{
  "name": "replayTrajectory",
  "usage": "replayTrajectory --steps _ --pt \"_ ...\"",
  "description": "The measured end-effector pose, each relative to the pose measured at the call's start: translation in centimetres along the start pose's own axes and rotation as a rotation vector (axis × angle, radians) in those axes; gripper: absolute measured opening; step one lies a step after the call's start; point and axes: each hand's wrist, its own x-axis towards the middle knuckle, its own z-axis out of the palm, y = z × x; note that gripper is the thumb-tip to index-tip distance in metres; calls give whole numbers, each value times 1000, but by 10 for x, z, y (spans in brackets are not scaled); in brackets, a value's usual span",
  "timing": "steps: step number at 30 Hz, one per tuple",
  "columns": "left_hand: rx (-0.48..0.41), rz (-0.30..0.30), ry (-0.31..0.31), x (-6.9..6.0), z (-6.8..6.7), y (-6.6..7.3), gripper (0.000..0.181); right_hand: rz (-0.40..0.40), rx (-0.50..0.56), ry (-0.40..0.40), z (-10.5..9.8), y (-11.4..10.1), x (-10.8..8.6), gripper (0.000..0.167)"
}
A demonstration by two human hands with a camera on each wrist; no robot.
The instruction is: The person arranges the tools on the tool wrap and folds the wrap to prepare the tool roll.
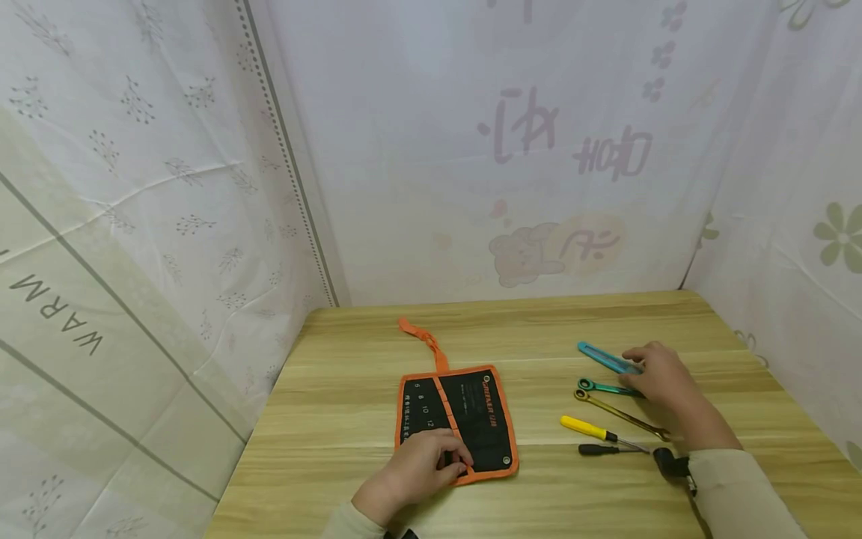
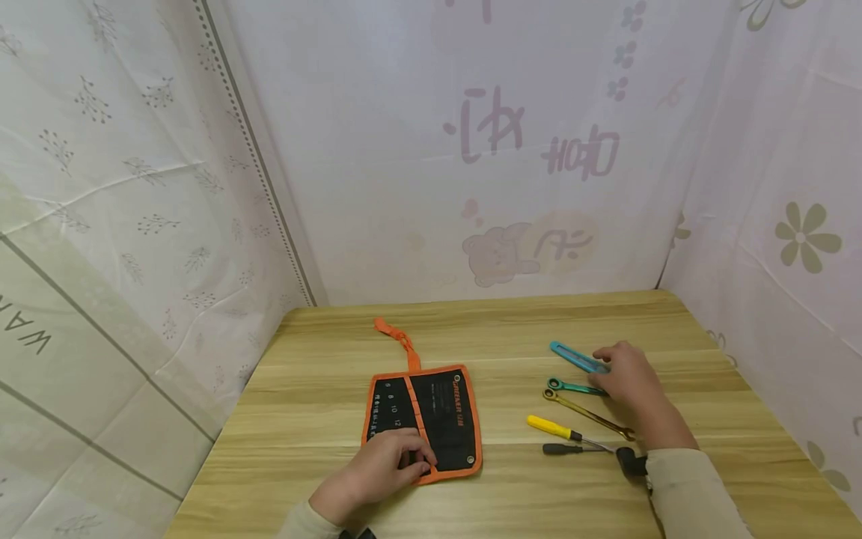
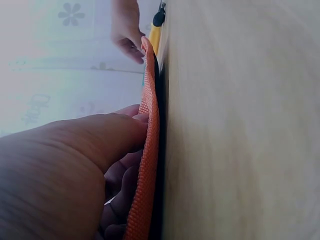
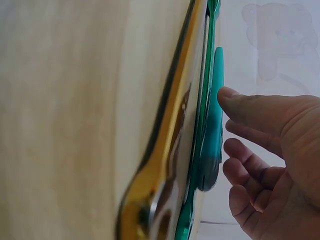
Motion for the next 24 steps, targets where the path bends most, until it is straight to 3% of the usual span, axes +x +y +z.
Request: replayTrajectory --steps 11,24 --pt "9 -6 5 0 1 -1 13 45 27 -67 -3 7 0 48" --pt "21 10 29 0 3 -3 13 65 24 -84 -3 7 1 50"
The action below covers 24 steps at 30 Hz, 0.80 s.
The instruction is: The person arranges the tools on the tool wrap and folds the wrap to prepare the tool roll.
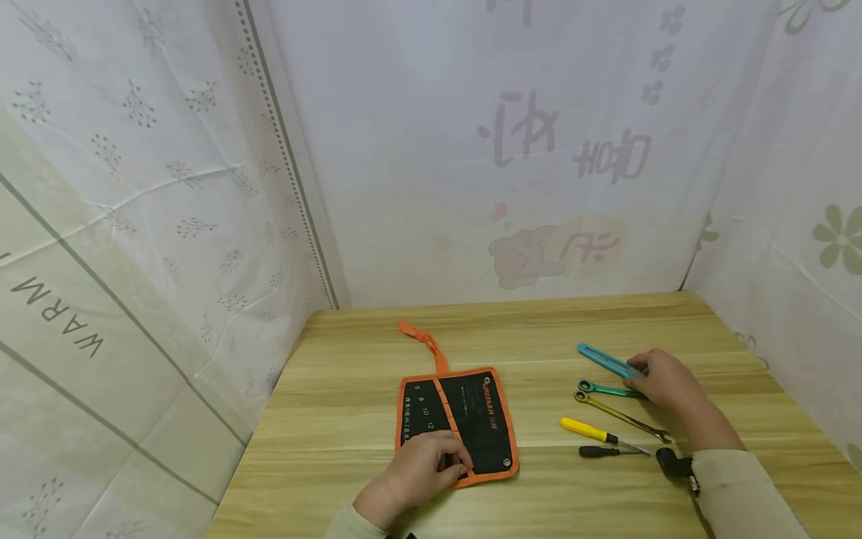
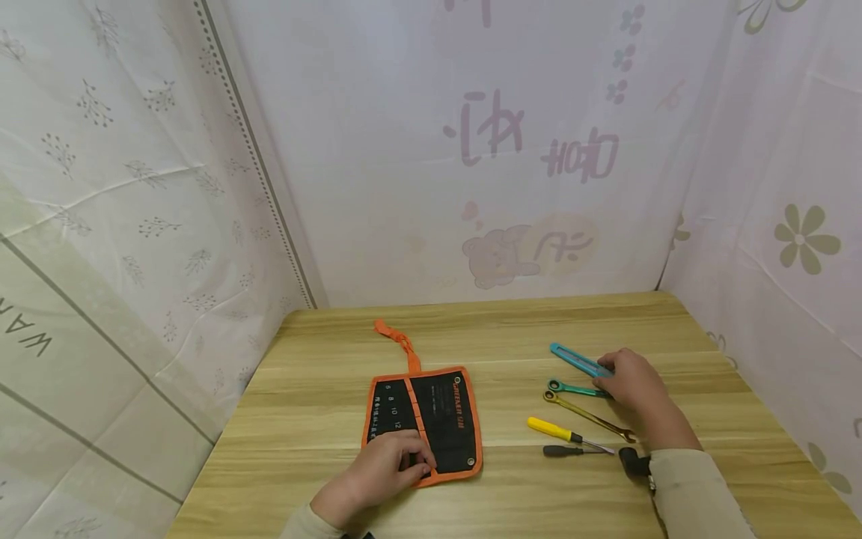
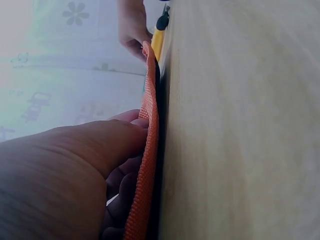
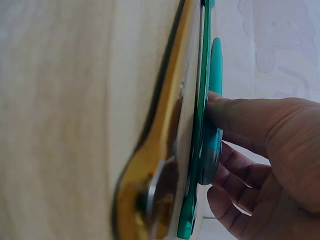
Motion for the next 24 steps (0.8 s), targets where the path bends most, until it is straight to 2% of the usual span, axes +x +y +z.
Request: replayTrajectory --steps 6,11,24 --pt "-9 17 13 -1 0 0 13 -23 0 7 1 0 -1 46" --pt "-23 22 17 -1 -1 1 12 -39 -4 44 0 -3 -4 45" --pt "-20 15 25 -1 -1 3 12 -64 38 117 0 -30 -18 44"
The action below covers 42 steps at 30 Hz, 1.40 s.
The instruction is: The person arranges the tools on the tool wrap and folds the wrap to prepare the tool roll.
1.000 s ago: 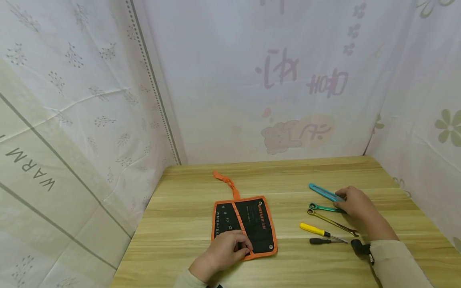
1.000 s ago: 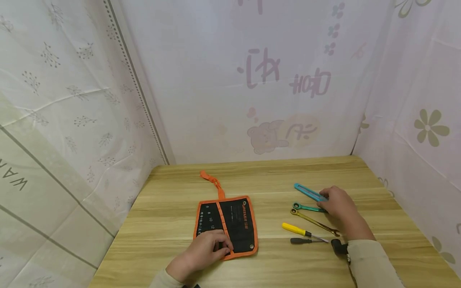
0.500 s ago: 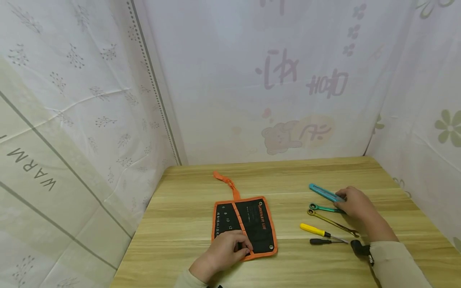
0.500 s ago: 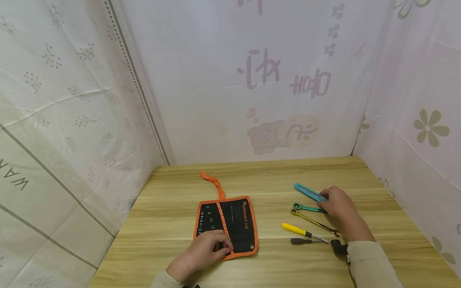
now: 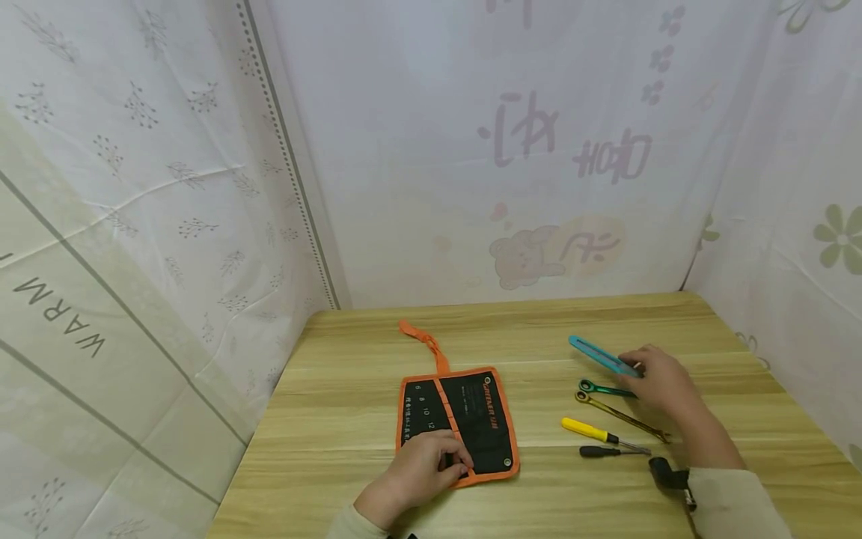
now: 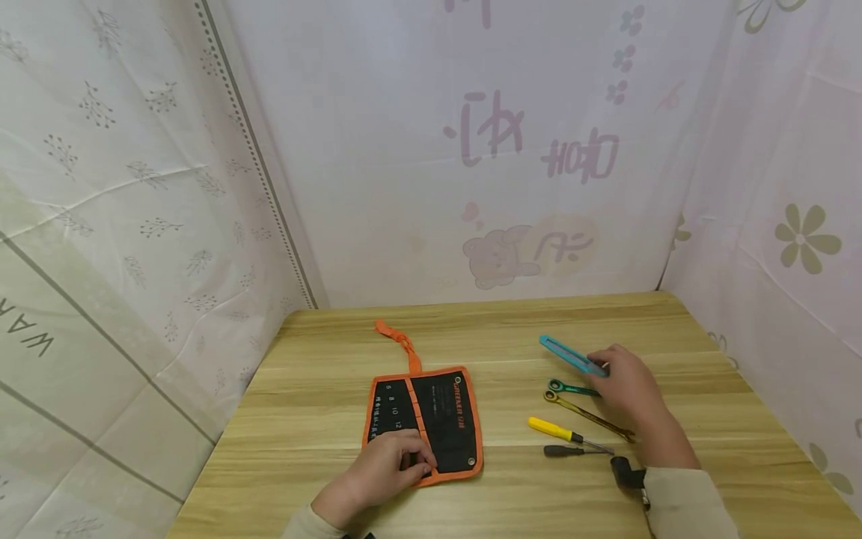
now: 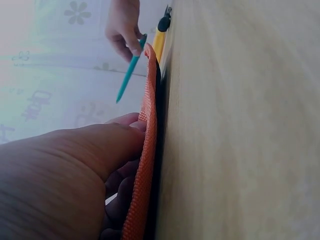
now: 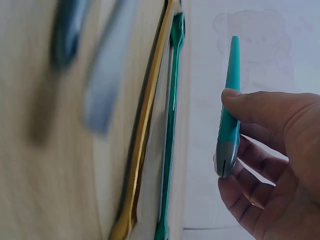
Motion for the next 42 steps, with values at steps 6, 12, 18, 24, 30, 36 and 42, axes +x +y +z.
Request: replayTrajectory --steps 6,12,18,24,30,36,42 --pt "3 -3 -1 0 0 0 12 -35 36 43 6 -13 -9 39" --pt "-2 -5 1 0 0 0 12 -90 48 83 9 -28 -16 37" --pt "-5 -11 1 0 -1 0 13 -133 86 95 12 -44 -20 36" --pt "-23 -34 -11 1 -1 0 12 -198 124 88 15 -64 -25 35" --pt "-38 -30 -11 0 -1 -2 12 -265 152 77 25 -74 -28 35" --pt "-38 2 1 1 0 -2 11 -336 216 35 29 -79 -33 33" --pt "-42 1 4 1 0 -3 11 -381 241 4 34 -87 -34 33"
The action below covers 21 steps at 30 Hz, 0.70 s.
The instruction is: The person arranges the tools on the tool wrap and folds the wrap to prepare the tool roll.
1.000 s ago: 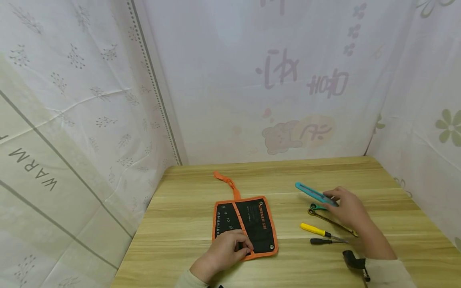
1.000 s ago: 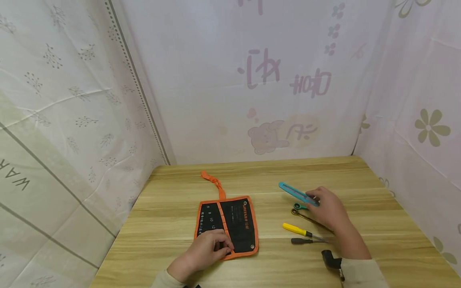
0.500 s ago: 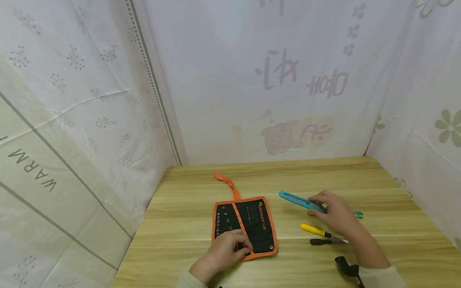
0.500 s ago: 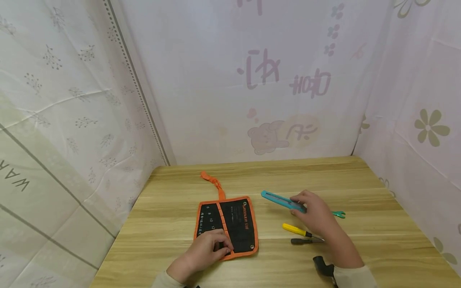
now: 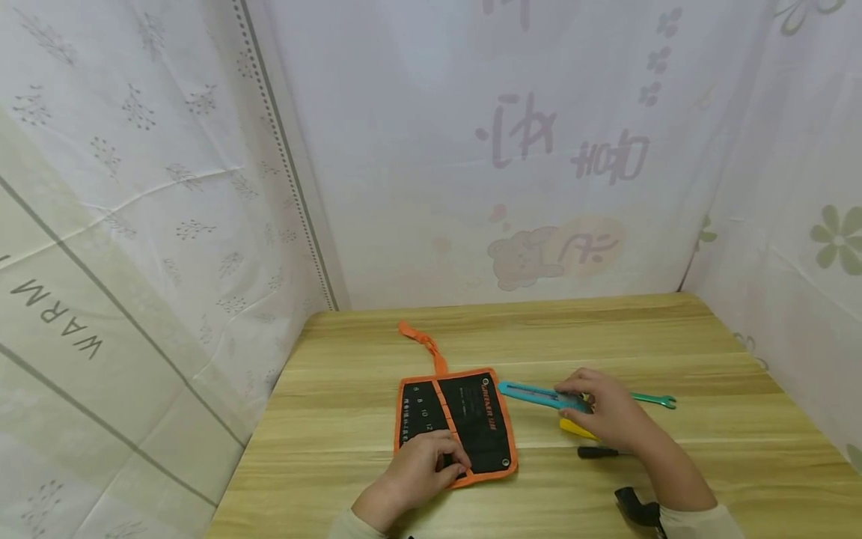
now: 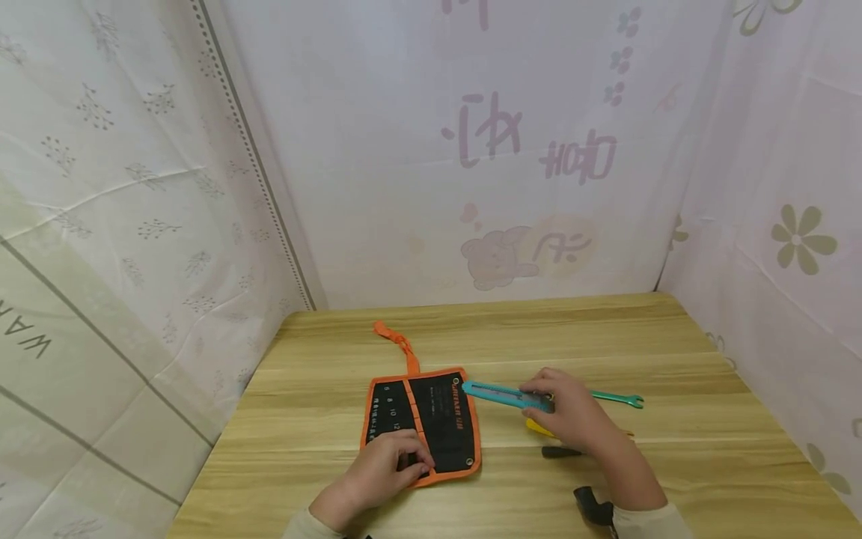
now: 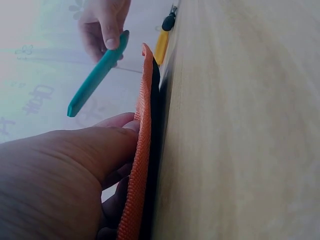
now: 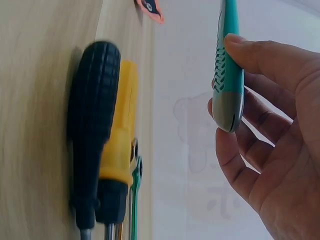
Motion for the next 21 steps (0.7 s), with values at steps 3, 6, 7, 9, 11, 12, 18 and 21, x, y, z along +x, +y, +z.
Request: replayTrajectory --steps 3,6,7,9,11,12,18,21 --pt "2 4 7 0 1 0 11 -25 9 -19 3 -4 1 33" --pt "-2 -1 9 0 1 0 11 -45 16 -67 5 -9 1 32" --pt "-3 -3 9 0 1 0 11 -46 17 -88 6 -10 1 32" --pt "-3 -5 12 -1 2 0 12 -51 8 -123 7 -13 1 30" --pt "1 -3 18 -1 2 0 13 -56 -4 -149 8 -15 1 30" --pt "2 2 23 -2 2 0 13 -64 -7 -158 9 -16 2 29" --pt "-2 11 33 -1 2 0 11 -55 20 -214 13 -21 2 28" --pt "-16 -4 26 -1 2 0 11 -56 30 -246 15 -22 2 26"
